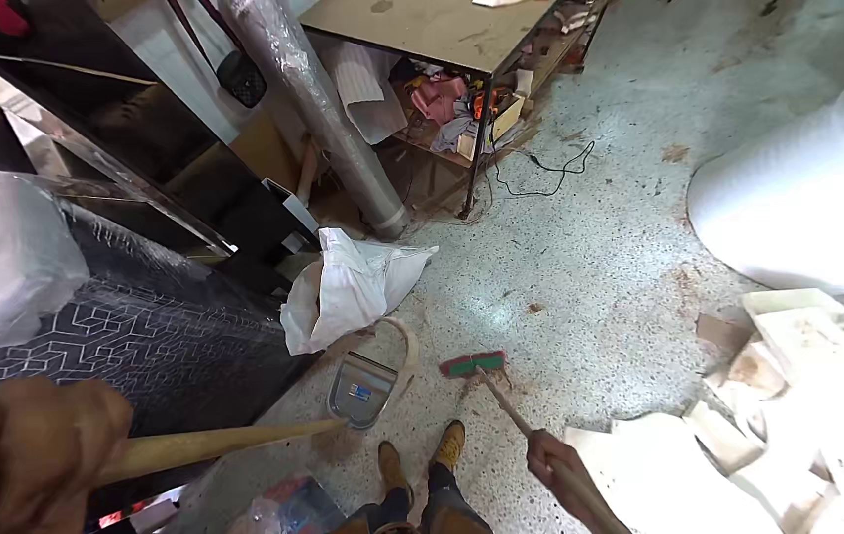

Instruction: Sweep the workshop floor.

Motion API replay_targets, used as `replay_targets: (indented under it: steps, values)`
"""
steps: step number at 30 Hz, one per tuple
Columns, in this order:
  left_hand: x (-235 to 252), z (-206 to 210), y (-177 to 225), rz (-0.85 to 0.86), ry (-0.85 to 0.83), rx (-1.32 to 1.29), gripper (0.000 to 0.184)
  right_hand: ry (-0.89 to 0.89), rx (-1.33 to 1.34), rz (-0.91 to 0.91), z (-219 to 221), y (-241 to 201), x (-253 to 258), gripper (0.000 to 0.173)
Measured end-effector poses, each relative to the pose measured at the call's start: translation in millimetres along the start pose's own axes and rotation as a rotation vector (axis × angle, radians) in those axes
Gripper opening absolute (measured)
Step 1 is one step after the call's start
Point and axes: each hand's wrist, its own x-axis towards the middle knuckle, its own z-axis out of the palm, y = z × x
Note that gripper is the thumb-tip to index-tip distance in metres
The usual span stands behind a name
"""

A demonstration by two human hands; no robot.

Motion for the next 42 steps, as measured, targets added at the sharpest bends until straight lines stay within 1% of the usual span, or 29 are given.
replay_targets:
  steps: [1,2,4,5,6,8,11,13,14,16,17,18,20,23,25,27,30,32,34,36,39,42]
  values:
    - [-2,0,-9,0.008,0.009,-0.006,0.036,0.157,0.083,0.005,-14,-7,11,0.028]
    - [-4,1,-19,0.014,0.029,-0.013,0.035,0.356,0.162,0.001,-32,-14,28,0.023]
    - [-10,2,-41,0.032,0.076,-0.021,0.033,0.725,0.348,-0.035,-74,-42,79,0.014]
    - [-14,4,-52,0.038,0.094,-0.024,0.032,0.866,0.405,-0.063,-96,-57,107,0.011]
    - [-16,8,-58,0.044,0.099,-0.021,0.032,0.968,0.426,-0.098,-116,-68,133,0.014]
    - [-15,21,-63,0.05,0.068,-0.02,0.033,1.078,0.418,-0.225,-147,-86,180,0.021]
    - [-16,45,-56,0.01,0.004,-0.076,0.035,1.118,0.357,-0.395,-171,-114,222,0.024]
    - [-26,54,-62,0.012,-0.03,-0.086,0.031,1.114,0.342,-0.48,-173,-118,234,0.025]
    - [-32,55,-70,0.02,-0.047,-0.084,0.029,1.082,0.36,-0.526,-172,-115,237,0.024]
    - [-46,55,-88,0.034,-0.062,-0.093,0.026,0.914,0.373,-0.546,-168,-99,241,0.021]
    - [-51,55,-95,0.033,-0.063,-0.098,0.025,0.79,0.331,-0.497,-165,-87,242,0.019]
    - [-56,56,-101,0.029,-0.069,-0.101,0.024,0.677,0.225,-0.418,-162,-77,240,0.019]
    - [-60,58,-113,0.018,-0.089,-0.104,0.024,0.507,-0.026,-0.301,-152,-57,240,0.029]
    - [-64,60,-130,0.029,-0.127,-0.095,0.023,0.34,-0.195,-0.166,-130,-3,234,0.032]
    - [-69,59,-144,0.044,-0.135,-0.078,0.023,0.322,-0.227,-0.108,-113,32,218,0.034]
    - [-75,54,-161,0.03,-0.143,-0.067,0.022,0.412,-0.191,-0.088,-92,42,199,0.036]
    - [-89,47,-187,-0.041,-0.157,-0.032,0.025,0.596,-0.155,-0.077,-55,23,159,0.036]
    - [-99,41,-204,-0.119,-0.226,-0.012,0.029,0.723,-0.125,-0.074,-24,4,134,0.037]
    - [-112,33,-226,-0.192,-0.348,-0.002,0.034,0.817,-0.14,-0.051,11,-20,116,0.038]
    - [-128,27,-255,-0.244,-0.496,-0.002,0.038,0.866,-0.176,-0.01,48,-43,102,0.039]
    - [-144,26,-286,-0.317,-0.708,0.023,0.043,0.943,-0.21,0.029,99,-84,95,0.041]
    - [-164,29,-318,-0.325,-0.804,0.026,0.046,1.015,-0.193,0.055,143,-116,96,0.041]
